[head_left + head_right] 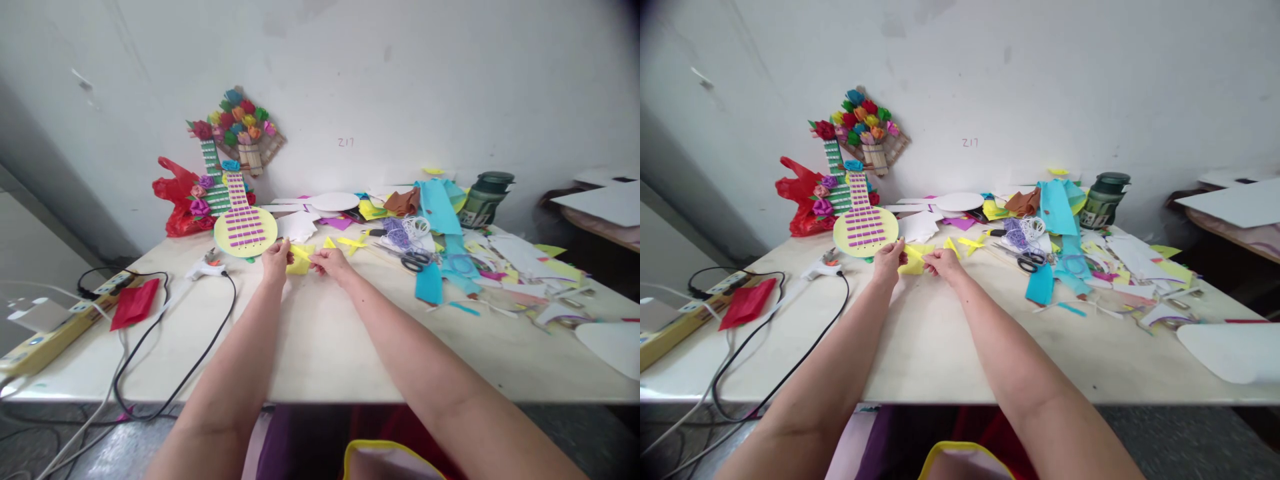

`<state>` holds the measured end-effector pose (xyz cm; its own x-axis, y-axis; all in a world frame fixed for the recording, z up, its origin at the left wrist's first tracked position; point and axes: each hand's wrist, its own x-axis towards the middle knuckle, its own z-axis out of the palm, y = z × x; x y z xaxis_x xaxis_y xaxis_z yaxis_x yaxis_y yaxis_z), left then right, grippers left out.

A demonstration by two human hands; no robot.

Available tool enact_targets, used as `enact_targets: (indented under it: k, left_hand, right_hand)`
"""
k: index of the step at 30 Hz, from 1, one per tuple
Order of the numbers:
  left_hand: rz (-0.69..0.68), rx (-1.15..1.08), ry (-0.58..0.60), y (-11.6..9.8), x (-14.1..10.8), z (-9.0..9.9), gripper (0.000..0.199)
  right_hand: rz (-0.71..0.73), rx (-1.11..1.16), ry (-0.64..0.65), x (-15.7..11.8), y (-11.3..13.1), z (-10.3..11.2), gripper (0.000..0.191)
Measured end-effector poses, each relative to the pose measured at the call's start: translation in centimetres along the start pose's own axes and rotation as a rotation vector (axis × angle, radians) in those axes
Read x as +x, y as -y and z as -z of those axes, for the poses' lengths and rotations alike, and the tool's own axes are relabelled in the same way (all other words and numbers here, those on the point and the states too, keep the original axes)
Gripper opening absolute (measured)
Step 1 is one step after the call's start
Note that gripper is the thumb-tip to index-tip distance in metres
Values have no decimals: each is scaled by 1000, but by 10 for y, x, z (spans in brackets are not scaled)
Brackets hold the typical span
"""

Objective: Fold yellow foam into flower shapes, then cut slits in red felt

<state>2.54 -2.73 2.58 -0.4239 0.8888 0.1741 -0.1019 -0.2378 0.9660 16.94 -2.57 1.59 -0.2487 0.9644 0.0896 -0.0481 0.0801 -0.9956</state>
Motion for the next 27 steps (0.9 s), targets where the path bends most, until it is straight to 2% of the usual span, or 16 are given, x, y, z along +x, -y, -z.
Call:
enact_targets:
  k: [5, 14, 16, 20, 27]
  left_hand:
    - [-4, 23, -37, 0, -1, -1, 34]
    - [101, -132, -13, 0, -2, -1, 37]
    - [128, -158, 36, 0, -4, -4, 37]
    - [185, -130, 209, 1, -11, -9, 36]
    - [235, -136, 185, -2, -11, -5, 26]
  right_hand:
    - [-36, -8, -3, 1, -3, 0, 9]
    - [-54, 1, -57, 0, 0, -1, 7]
    - [-66, 7, -76, 0, 1, 0, 8]
    - [-56, 14, -82, -1, 3, 0, 10]
    - [6, 10, -30, -1, 2, -6, 14]
